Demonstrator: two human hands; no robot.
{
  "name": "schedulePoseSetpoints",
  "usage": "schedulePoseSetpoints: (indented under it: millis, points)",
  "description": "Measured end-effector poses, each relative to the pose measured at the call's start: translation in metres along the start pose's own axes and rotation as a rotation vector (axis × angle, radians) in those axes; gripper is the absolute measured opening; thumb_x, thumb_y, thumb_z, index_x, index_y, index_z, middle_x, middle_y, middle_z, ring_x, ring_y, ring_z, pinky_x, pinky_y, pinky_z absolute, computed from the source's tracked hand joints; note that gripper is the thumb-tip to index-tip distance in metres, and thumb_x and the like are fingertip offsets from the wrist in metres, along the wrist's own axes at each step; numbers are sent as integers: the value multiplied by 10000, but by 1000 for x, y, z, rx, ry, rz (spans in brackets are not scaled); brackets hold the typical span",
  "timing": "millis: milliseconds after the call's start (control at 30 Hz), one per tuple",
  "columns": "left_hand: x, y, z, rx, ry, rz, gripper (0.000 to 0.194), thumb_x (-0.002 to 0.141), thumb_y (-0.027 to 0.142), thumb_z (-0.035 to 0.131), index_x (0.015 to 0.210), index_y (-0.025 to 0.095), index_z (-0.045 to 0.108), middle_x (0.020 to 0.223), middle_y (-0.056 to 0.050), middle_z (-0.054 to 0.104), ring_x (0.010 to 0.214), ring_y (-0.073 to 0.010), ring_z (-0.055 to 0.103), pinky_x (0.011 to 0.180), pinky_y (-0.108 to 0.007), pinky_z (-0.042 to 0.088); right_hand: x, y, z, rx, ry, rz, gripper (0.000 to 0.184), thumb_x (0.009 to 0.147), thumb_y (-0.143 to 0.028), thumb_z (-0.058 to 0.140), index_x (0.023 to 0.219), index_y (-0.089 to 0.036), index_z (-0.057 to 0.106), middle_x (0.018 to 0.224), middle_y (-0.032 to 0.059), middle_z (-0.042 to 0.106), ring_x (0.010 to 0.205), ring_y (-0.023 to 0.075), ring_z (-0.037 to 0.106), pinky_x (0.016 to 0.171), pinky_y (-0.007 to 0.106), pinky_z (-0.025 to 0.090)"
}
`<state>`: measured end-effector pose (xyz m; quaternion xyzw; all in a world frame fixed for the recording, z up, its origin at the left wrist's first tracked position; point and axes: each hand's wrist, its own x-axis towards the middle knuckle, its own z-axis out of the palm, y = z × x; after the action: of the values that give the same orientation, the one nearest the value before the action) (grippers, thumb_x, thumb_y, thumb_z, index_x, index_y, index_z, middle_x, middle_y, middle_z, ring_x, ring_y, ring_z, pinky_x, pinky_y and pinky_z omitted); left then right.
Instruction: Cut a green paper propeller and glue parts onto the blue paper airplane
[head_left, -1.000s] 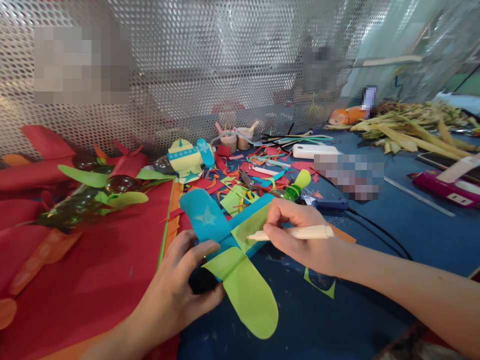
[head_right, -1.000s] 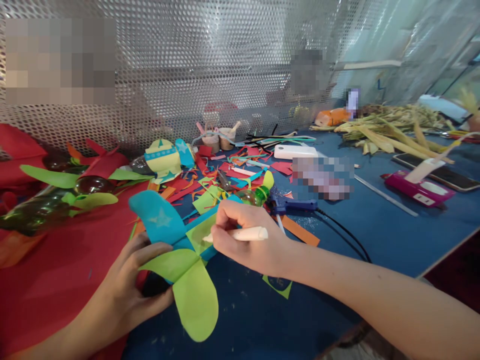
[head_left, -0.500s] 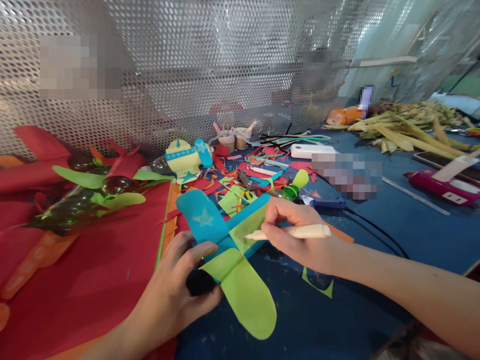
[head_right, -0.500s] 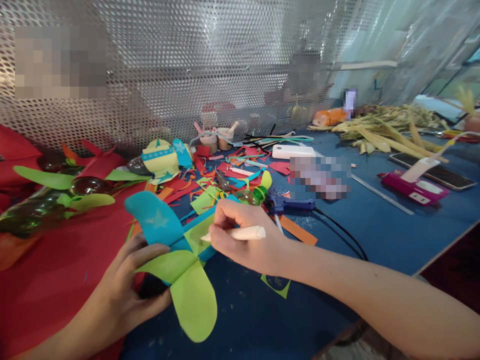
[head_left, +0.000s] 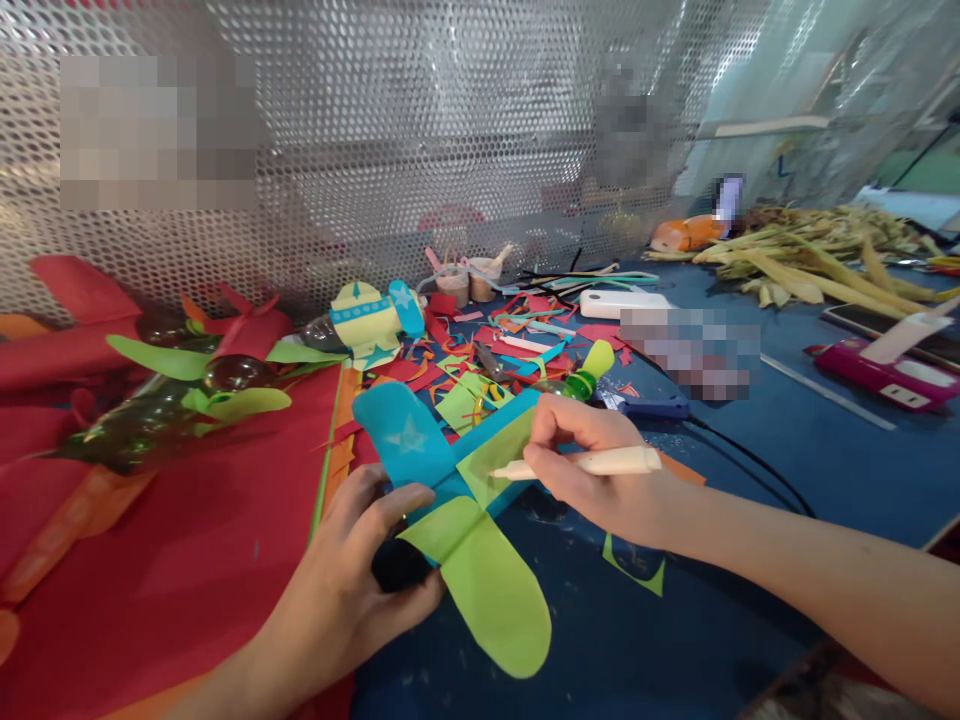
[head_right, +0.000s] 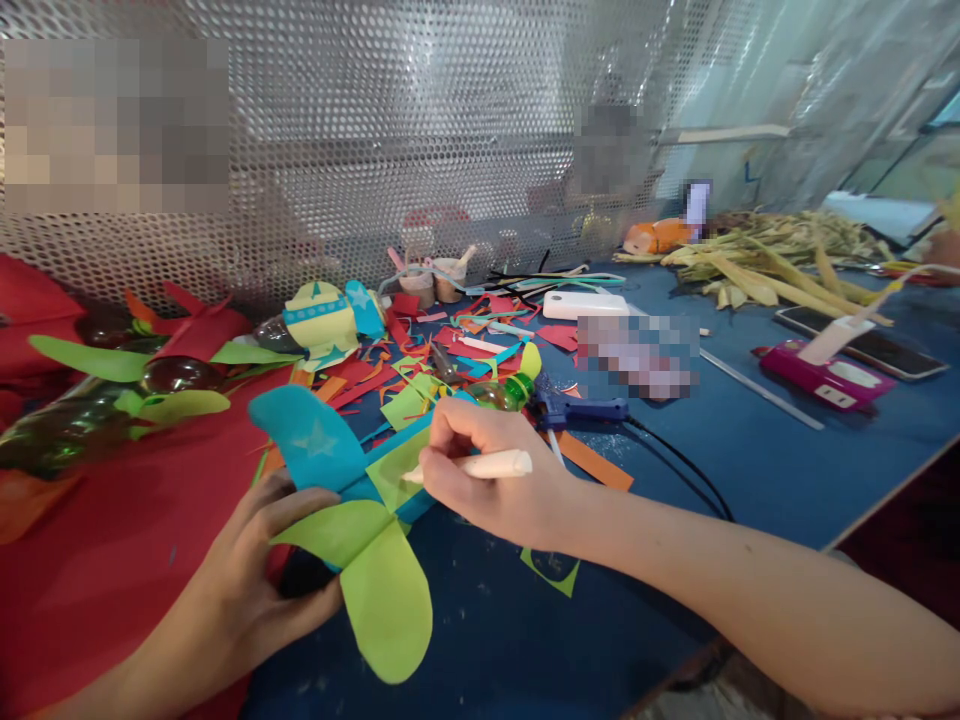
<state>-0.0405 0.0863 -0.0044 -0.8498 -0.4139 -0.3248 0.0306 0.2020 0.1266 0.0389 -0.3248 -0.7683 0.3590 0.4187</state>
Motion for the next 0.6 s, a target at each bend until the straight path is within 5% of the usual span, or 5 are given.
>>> schedulePoseSetpoints:
  millis: [600]
  points:
    - [1,0,0,-25,-24,23,406,751,203,581,1135,205,449,1005,-96,502,885,-228,563,695,-347,521,-1,-1,0,-10,7,19,183,771,-163,477,624,-209,378,511,-62,430,453,76,373,426,198,315]
